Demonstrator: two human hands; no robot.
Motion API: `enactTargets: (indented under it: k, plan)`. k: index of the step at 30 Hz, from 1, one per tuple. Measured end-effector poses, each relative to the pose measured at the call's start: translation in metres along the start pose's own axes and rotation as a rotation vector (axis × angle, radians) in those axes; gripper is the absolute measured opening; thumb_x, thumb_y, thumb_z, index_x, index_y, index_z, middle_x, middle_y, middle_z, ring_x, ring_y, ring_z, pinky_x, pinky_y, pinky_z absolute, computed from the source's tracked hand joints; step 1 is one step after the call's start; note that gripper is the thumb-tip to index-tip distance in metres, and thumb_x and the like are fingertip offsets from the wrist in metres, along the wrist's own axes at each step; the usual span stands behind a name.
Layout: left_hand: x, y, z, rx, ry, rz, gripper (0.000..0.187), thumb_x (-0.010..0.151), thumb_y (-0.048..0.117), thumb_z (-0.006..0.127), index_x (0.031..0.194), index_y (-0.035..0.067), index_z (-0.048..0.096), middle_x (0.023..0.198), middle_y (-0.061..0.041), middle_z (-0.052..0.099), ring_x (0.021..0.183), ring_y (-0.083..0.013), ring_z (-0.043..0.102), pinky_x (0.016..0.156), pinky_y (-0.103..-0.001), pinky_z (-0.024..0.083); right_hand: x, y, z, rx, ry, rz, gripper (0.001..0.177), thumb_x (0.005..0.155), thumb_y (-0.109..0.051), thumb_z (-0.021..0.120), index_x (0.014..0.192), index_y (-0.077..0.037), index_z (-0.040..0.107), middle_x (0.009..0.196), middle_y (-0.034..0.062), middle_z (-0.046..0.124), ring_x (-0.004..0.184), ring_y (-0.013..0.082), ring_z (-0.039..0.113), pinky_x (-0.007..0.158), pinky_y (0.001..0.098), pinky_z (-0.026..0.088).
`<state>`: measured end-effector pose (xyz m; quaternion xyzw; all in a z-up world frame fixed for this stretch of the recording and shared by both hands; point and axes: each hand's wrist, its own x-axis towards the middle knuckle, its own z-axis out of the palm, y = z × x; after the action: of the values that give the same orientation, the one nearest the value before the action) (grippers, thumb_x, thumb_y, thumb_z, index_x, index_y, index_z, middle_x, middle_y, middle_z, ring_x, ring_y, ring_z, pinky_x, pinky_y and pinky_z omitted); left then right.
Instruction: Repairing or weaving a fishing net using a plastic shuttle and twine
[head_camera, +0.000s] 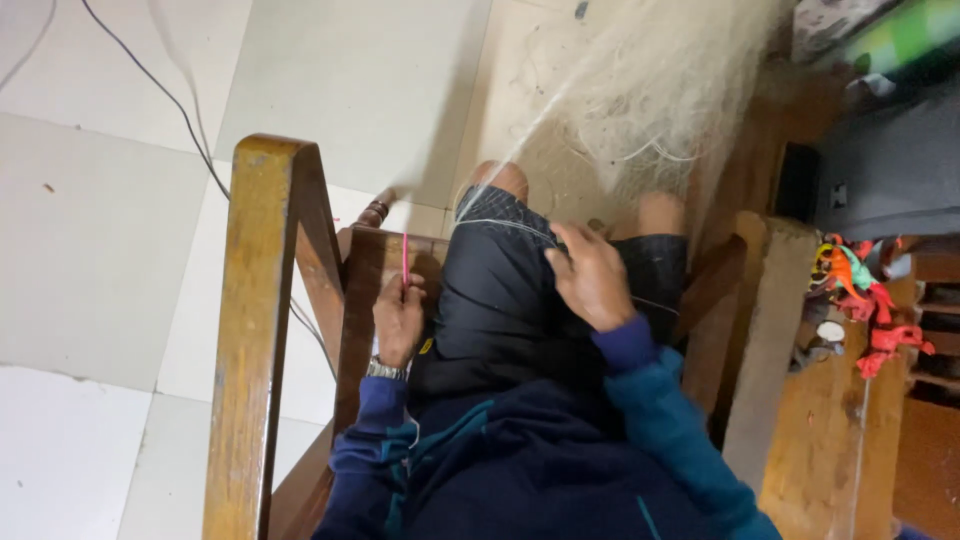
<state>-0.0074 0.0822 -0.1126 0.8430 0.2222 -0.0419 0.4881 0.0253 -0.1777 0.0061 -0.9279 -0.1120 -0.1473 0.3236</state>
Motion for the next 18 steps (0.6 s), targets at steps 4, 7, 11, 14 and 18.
enactTargets:
  k: [4,7,11,14,18]
  plan:
    - [-0.011,0.028,-0.003,-0.518,-0.018,-0.191,0.011,0.077,0.008,0.056,0.082,0.008,0.065,0.054,-0.008,0.058,0.038,-0.0123,0.047,0.035,-0.021,0.033,0.002,0.022,0.061,0.044,-0.31,0.289,0.035,0.082,-0.021,0.064,0.115,-0.011,0.058,0.098,0.0213,0.062,0.091,0.0412,0.061,0.073,0.0503,0.051]
    - [-0.027,0.074,-0.015,-0.834,-0.239,-0.376,0.015,0.078,0.01,0.056,0.088,0.0,0.063,0.055,-0.016,0.059,0.031,-0.0127,0.046,0.023,-0.015,0.024,-0.005,-0.005,0.037,0.14,-0.319,0.207,0.017,0.083,-0.017,0.062,0.099,-0.014,0.067,0.083,0.0121,0.064,0.077,0.0334,0.064,0.061,0.0411,0.053]
    - [-0.042,0.092,0.02,-1.123,-0.703,-0.427,0.04,0.091,0.023,0.047,0.116,-0.009,0.05,0.106,-0.033,0.059,0.075,-0.0299,0.069,0.027,-0.01,0.032,-0.022,-0.048,-0.025,0.132,-0.306,0.126,0.016,0.086,-0.016,0.057,0.094,-0.017,0.071,0.069,0.0075,0.061,0.063,0.0295,0.063,0.051,0.0349,0.051]
    - [-0.028,0.115,0.043,-1.283,-0.457,-0.618,0.028,0.076,0.01,0.06,0.104,0.007,0.055,0.084,-0.014,0.066,0.065,-0.0188,0.066,0.026,-0.014,0.023,-0.041,-0.063,-0.056,0.155,-0.394,0.111,0.02,0.091,-0.014,0.049,0.102,-0.006,0.063,0.077,0.0097,0.052,0.063,0.0219,0.054,0.059,0.0357,0.037]
    - [0.003,0.098,0.046,-1.513,-0.29,-0.465,0.025,0.066,-0.005,0.05,0.073,0.017,0.041,0.051,0.0,0.041,0.037,-0.0044,0.035,0.027,-0.016,0.013,-0.08,-0.061,-0.1,0.148,-0.294,0.093,0.019,0.085,-0.012,0.059,0.103,-0.014,0.064,0.082,0.005,0.059,0.065,0.0139,0.059,0.063,0.026,0.046]
